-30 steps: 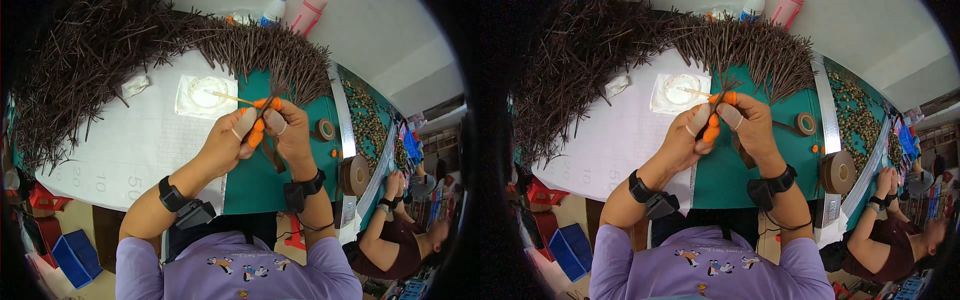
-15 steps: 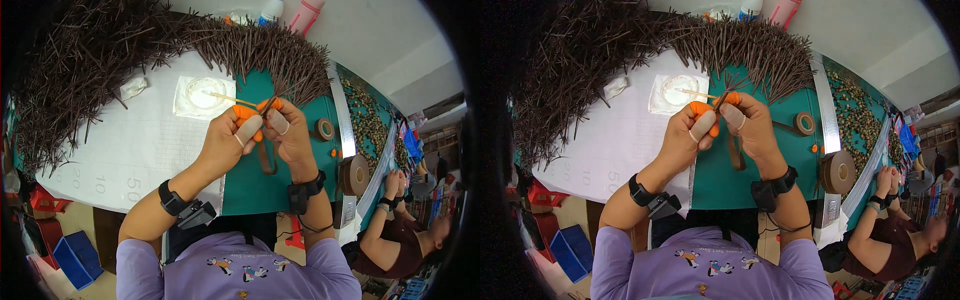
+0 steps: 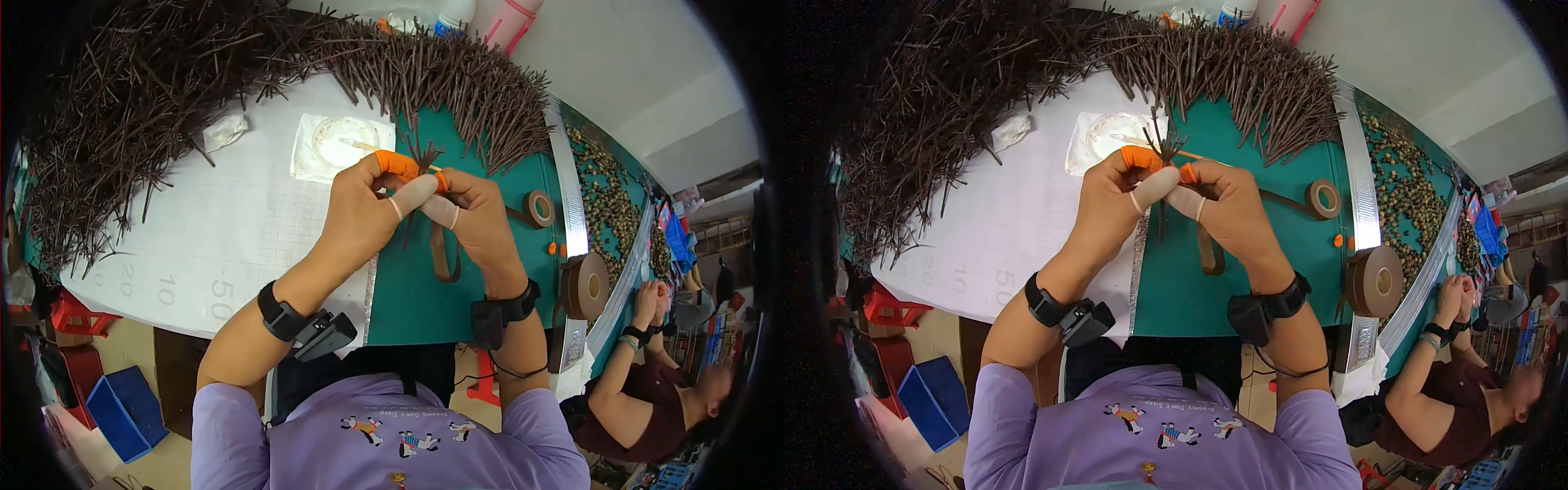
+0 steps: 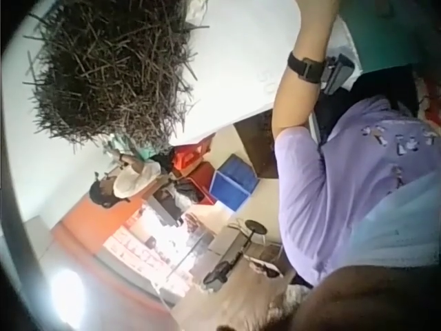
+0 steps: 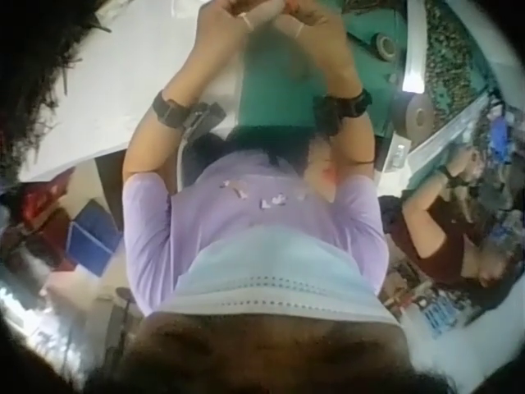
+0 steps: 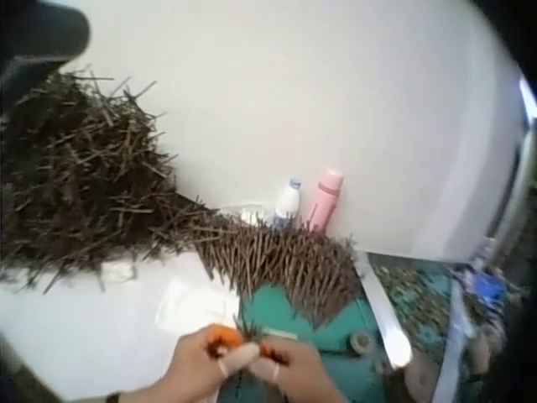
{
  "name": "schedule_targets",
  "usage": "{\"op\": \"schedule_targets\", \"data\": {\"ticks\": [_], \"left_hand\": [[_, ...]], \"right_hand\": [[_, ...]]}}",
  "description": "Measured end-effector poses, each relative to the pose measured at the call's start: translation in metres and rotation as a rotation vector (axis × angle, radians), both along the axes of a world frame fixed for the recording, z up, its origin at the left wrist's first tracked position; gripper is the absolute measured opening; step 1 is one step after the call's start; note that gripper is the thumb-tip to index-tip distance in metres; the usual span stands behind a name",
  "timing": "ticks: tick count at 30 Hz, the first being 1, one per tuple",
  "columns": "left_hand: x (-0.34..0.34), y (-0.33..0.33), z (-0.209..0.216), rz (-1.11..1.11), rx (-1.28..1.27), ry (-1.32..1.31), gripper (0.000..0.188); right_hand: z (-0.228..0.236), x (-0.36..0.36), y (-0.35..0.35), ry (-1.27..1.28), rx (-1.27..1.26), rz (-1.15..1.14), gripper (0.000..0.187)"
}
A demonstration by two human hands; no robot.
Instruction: The person picks up a bundle of twigs, applies glue to the base using a stick, and wraps floral tape around them to secure the bundle before setting it aside.
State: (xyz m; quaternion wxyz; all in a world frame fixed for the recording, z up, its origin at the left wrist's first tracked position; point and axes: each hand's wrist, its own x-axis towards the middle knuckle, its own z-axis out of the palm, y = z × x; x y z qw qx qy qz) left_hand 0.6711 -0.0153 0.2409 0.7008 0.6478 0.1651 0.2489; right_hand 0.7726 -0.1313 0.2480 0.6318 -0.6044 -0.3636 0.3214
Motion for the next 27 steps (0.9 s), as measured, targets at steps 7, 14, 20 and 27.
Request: {"op": "schedule_targets", "data": {"ticks": [7, 14, 20, 27], "left_hand": [[0.000, 0.003, 0.004, 0.032, -0.374, -0.043, 0.019], [0.005, 0.005, -0.004, 0.089, -0.418, -0.098, 0.018], [0.001, 0.010, 0.004, 0.022, -0.496, -0.060, 0.016], [0.000, 0.014, 0.005, -0.069, -0.396, 0.037, 0.013]], "right_hand": [[0.006, -0.010, 0.006, -0.024, -0.055, 0.045, 0.031], [0.012, -0.012, 0.004, -0.014, -0.091, 0.059, 0.034], [0.009, -0.009, 0.005, -0.007, -0.103, 0.070, 0.025], [-0.005, 0.006, -0.002, -0.042, -0.115, 0.030, 0.018]]}}
